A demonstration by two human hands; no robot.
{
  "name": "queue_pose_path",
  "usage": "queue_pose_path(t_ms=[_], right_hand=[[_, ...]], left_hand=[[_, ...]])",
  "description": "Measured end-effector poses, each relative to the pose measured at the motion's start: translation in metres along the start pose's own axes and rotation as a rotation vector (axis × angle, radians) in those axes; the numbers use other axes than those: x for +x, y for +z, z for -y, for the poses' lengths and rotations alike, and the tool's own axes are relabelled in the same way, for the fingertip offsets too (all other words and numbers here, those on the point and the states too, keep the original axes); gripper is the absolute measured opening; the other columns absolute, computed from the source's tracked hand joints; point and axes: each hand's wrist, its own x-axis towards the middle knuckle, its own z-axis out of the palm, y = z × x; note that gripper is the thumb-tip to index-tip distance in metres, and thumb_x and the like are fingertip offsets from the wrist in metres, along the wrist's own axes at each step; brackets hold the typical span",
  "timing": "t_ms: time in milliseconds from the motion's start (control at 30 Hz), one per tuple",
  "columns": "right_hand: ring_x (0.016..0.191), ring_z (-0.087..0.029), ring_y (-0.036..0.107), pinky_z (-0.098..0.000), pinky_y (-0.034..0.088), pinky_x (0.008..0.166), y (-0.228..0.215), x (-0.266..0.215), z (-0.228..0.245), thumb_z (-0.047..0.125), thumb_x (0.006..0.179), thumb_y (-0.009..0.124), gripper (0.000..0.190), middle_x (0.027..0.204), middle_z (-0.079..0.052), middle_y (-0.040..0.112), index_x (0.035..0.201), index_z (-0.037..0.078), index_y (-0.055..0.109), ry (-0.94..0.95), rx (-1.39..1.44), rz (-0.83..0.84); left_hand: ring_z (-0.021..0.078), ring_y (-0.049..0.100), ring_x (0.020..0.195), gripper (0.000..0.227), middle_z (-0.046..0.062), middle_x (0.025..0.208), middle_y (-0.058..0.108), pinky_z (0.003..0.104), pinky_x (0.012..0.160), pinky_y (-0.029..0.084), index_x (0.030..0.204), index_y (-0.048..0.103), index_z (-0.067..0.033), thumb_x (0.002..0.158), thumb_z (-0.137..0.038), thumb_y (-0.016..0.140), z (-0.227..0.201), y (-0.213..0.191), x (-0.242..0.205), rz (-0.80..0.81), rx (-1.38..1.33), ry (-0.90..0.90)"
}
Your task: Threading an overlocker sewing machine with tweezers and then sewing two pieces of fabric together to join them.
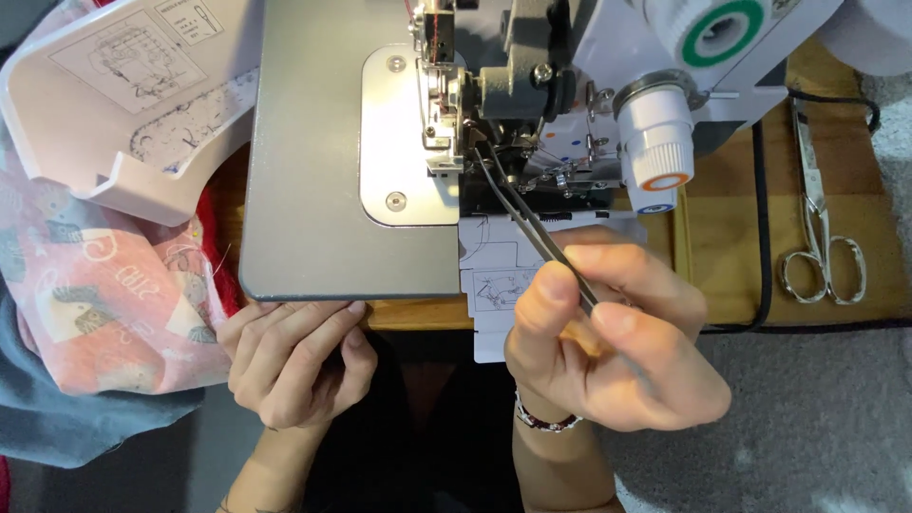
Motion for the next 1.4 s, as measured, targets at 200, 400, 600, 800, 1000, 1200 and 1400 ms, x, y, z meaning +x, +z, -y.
queue_pose_path(t_ms=[200, 400, 600, 800, 1000, 1200, 1400], right_hand=[[0.063, -0.03, 0.056, -0.0394, 0.053, 0.057, 0.0, -0.003, 0.001, 0.002, 0.098, 0.062, 0.034, 0.092, -0.023, 0.055, 0.114, 0.014, 0.035, 0.014, -0.026, 0.015], [0.061, -0.028, 0.057, -0.0359, 0.049, 0.056, 0.0, -0.004, 0.0, 0.001, 0.099, 0.064, 0.033, 0.095, -0.025, 0.058, 0.113, 0.012, 0.036, 0.013, -0.026, 0.052], [0.062, -0.028, 0.056, -0.0362, 0.05, 0.055, 0.002, -0.003, 0.001, -0.001, 0.098, 0.064, 0.034, 0.091, -0.024, 0.056, 0.111, 0.013, 0.036, 0.035, -0.01, 0.035], [0.061, -0.03, 0.057, -0.0366, 0.05, 0.052, 0.005, -0.003, 0.0, 0.001, 0.098, 0.065, 0.03, 0.092, -0.025, 0.057, 0.105, 0.011, 0.037, 0.043, 0.011, 0.001], [0.066, -0.031, 0.061, -0.036, 0.052, 0.056, 0.005, -0.003, 0.001, 0.001, 0.098, 0.065, 0.031, 0.095, -0.025, 0.057, 0.107, 0.011, 0.037, 0.068, 0.005, 0.016], [0.066, -0.028, 0.057, -0.034, 0.046, 0.055, 0.002, -0.002, -0.001, 0.003, 0.099, 0.065, 0.031, 0.094, -0.024, 0.058, 0.11, 0.013, 0.037, 0.029, -0.021, 0.028], [0.056, -0.029, 0.047, -0.035, 0.045, 0.05, -0.005, 0.008, -0.012, 0.0, 0.098, 0.054, 0.027, 0.093, -0.023, 0.051, 0.111, 0.011, 0.034, -0.12, 0.024, -0.01]], left_hand=[[0.0182, 0.063, 0.067, 0.015, 0.005, 0.082, 0.074, 0.034, 0.076, 0.045, 0.087, 0.077, -0.0067, 0.093, -0.011, 0.064, 0.001, -0.001, -0.002, 0.02, -0.006, -0.003], [0.0185, 0.063, 0.067, 0.014, 0.006, 0.082, 0.074, 0.034, 0.077, 0.045, 0.087, 0.076, -0.006, 0.093, -0.01, 0.065, 0.001, -0.002, -0.003, 0.02, 0.001, -0.011], [0.0186, 0.064, 0.067, 0.014, 0.006, 0.082, 0.075, 0.035, 0.079, 0.044, 0.088, 0.076, -0.0073, 0.094, -0.012, 0.065, 0.001, -0.002, -0.004, 0.019, 0.003, -0.014], [0.0182, 0.063, 0.068, 0.014, 0.005, 0.082, 0.074, 0.034, 0.076, 0.045, 0.087, 0.077, -0.0066, 0.094, -0.01, 0.064, 0.001, -0.002, -0.003, 0.022, 0.0, -0.006], [0.0187, 0.064, 0.067, 0.013, 0.006, 0.082, 0.075, 0.034, 0.076, 0.045, 0.088, 0.076, -0.0071, 0.093, -0.01, 0.065, 0.002, -0.001, -0.006, 0.018, -0.007, -0.007], [0.0188, 0.064, 0.066, 0.016, 0.006, 0.08, 0.074, 0.034, 0.075, 0.044, 0.086, 0.076, -0.0058, 0.094, -0.011, 0.063, 0.0, 0.0, -0.002, 0.004, -0.002, 0.008], [0.0178, 0.065, 0.069, 0.014, 0.005, 0.083, 0.076, 0.034, 0.084, 0.045, 0.088, 0.077, -0.0081, 0.093, -0.012, 0.065, -0.001, -0.005, -0.003, 0.021, 0.012, -0.023]])
